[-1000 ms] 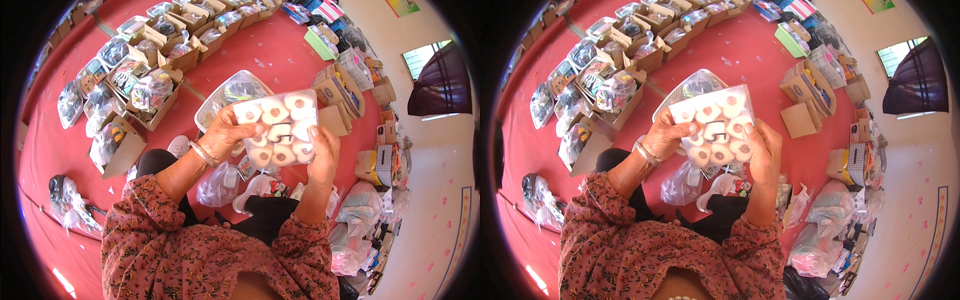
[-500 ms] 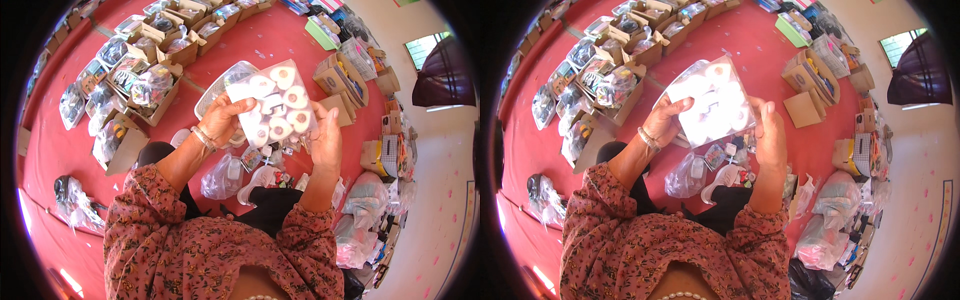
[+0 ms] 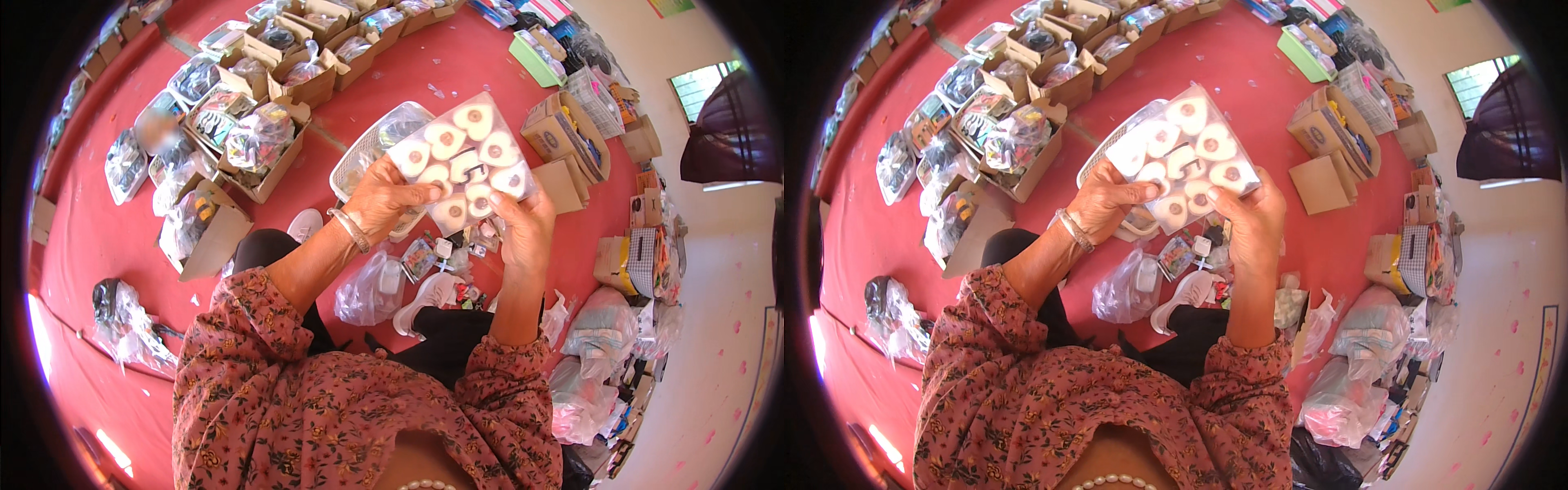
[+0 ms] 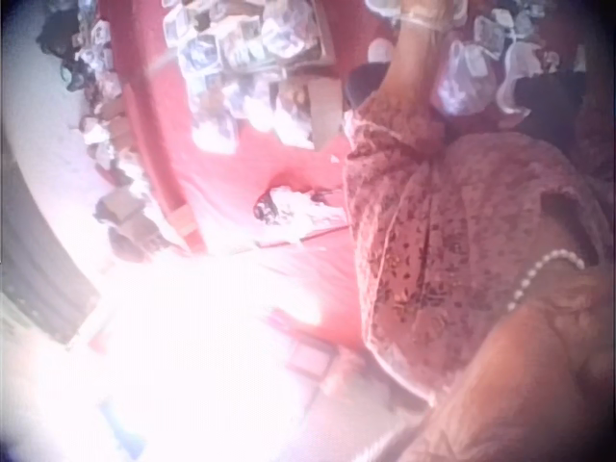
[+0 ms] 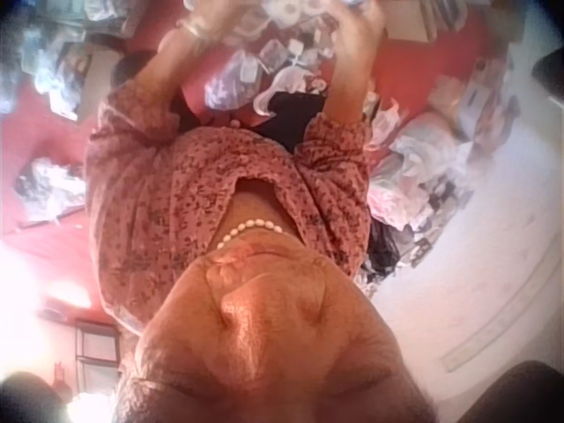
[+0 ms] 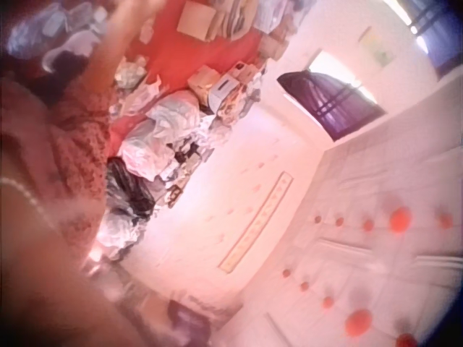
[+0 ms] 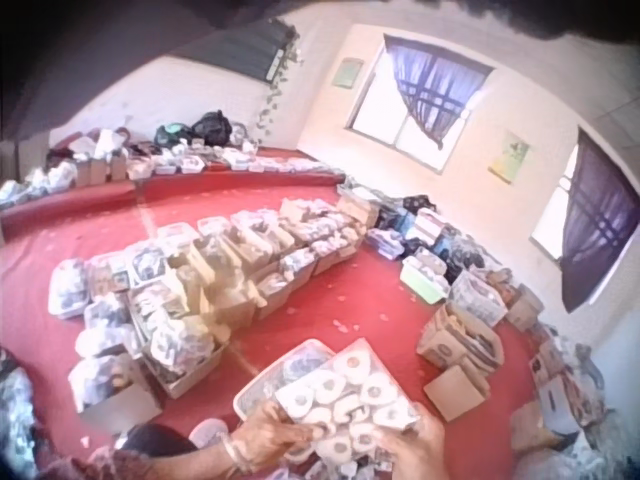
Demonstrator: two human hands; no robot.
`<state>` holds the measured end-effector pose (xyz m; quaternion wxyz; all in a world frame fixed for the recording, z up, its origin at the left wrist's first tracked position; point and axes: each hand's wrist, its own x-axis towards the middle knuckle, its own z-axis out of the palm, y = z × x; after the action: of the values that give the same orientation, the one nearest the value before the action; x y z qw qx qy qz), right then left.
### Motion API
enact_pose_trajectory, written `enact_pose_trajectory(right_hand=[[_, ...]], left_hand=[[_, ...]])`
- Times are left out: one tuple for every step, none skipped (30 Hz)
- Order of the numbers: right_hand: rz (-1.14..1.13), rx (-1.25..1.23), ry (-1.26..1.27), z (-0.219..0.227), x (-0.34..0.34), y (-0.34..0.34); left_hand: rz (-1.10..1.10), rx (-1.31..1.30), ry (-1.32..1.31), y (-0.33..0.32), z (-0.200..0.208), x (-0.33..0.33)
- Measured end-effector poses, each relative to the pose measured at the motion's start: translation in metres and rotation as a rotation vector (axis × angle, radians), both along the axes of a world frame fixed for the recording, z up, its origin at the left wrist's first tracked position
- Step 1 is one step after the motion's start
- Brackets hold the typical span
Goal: The person sits on a red floor surrounded by cardboard boxes and plastic bags. They pick up various small items, including a package of white rolls and a small box, inspect them, and place them into a white plastic basket. The person continues to sort through the clutter, moving items from the floor into the basket.
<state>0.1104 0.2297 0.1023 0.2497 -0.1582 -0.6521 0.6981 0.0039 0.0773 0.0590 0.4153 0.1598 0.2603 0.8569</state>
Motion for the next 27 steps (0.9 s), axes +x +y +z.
enact_pose_trajectory(right_hand=[[-0.012,0.000,0.019,0.001,0.001,0.002],[-0.014,-0.004,0.036,0.001,-0.001,0.001],[-0.016,-0.007,0.053,0.001,-0.002,0.000],[-0.010,-0.021,0.080,0.001,-0.004,0.000],[-0.007,-0.034,0.105,0.001,-0.004,0.001],[-0.004,-0.047,0.130,0.001,-0.005,0.002],[-0.014,-0.057,0.129,0.002,-0.006,0.002],[-0.024,-0.068,0.128,0.004,-0.006,0.002],[-0.034,-0.079,0.126,0.004,-0.005,0.002],[-0.038,-0.079,0.132,0.004,-0.005,0.002],[-0.041,-0.081,0.136,0.003,-0.006,0.001],[-0.043,-0.083,0.140,0.003,-0.005,0.001],[-0.043,-0.070,0.147,0.003,-0.004,0.000],[-0.043,-0.058,0.154,0.004,-0.004,0.000],[-0.042,-0.047,0.162,0.005,-0.004,-0.001],[-0.035,-0.048,0.165,0.006,-0.004,-0.003],[-0.028,-0.047,0.169,0.007,-0.004,-0.004],[-0.020,-0.046,0.173,0.008,-0.004,-0.004],[-0.016,-0.033,0.175,0.007,-0.003,-0.004],[-0.014,-0.014,0.177,0.006,-0.002,-0.003],[-0.013,0.005,0.179,0.005,-0.001,-0.002],[-0.012,0.012,0.188,0.004,-0.001,0.000],[-0.009,0.018,0.197,0.002,-0.001,0.001],[-0.007,0.024,0.207,0.001,-0.001,0.001],[-0.018,0.028,0.205,0.001,-0.001,0.001],[-0.027,0.031,0.203,0.002,-0.001,0.000],[-0.036,0.033,0.201,0.004,-0.002,-0.002]], left_hand=[[-0.030,-0.008,-0.015,-0.001,0.001,-0.001],[-0.050,-0.019,-0.033,-0.002,0.002,-0.001],[-0.006,0.011,-0.037,0.000,0.001,0.001],[-0.006,0.011,-0.035,0.001,0.001,0.003],[-0.008,0.013,-0.035,0.003,0.001,0.005],[-0.010,0.014,-0.035,0.005,0.001,0.005],[-0.025,0.017,-0.034,0.006,-0.002,0.005],[-0.040,0.020,-0.034,0.006,-0.005,0.005],[-0.055,0.022,-0.034,0.006,-0.007,0.005],[-0.065,0.022,-0.030,0.005,-0.007,0.005],[-0.073,0.020,-0.028,0.004,-0.007,0.004],[-0.081,0.019,-0.025,0.004,-0.006,0.005],[-0.085,0.018,-0.048,0.004,-0.006,0.005],[-0.090,0.016,-0.070,0.005,-0.005,0.006],[-0.094,0.013,-0.092,0.006,-0.005,0.007],[-0.083,0.014,-0.094,0.006,-0.005,0.007],[-0.072,0.017,-0.095,0.006,-0.005,0.008],[-0.061,0.020,-0.096,0.006,-0.004,0.009],[-0.068,0.015,-0.089,0.005,-0.005,0.010],[-0.076,0.014,-0.081,0.005,-0.004,0.009],[-0.086,0.013,-0.073,0.004,-0.004,0.009],[-0.081,0.026,-0.076,0.005,-0.003,0.010],[-0.076,0.037,-0.079,0.006,-0.004,0.010],[-0.071,0.049,-0.082,0.006,-0.004,0.011],[-0.065,0.040,-0.089,0.006,-0.005,0.011],[-0.068,0.036,-0.088,0.006,-0.006,0.011],[-0.071,0.032,-0.088,0.005,-0.006,0.011]])
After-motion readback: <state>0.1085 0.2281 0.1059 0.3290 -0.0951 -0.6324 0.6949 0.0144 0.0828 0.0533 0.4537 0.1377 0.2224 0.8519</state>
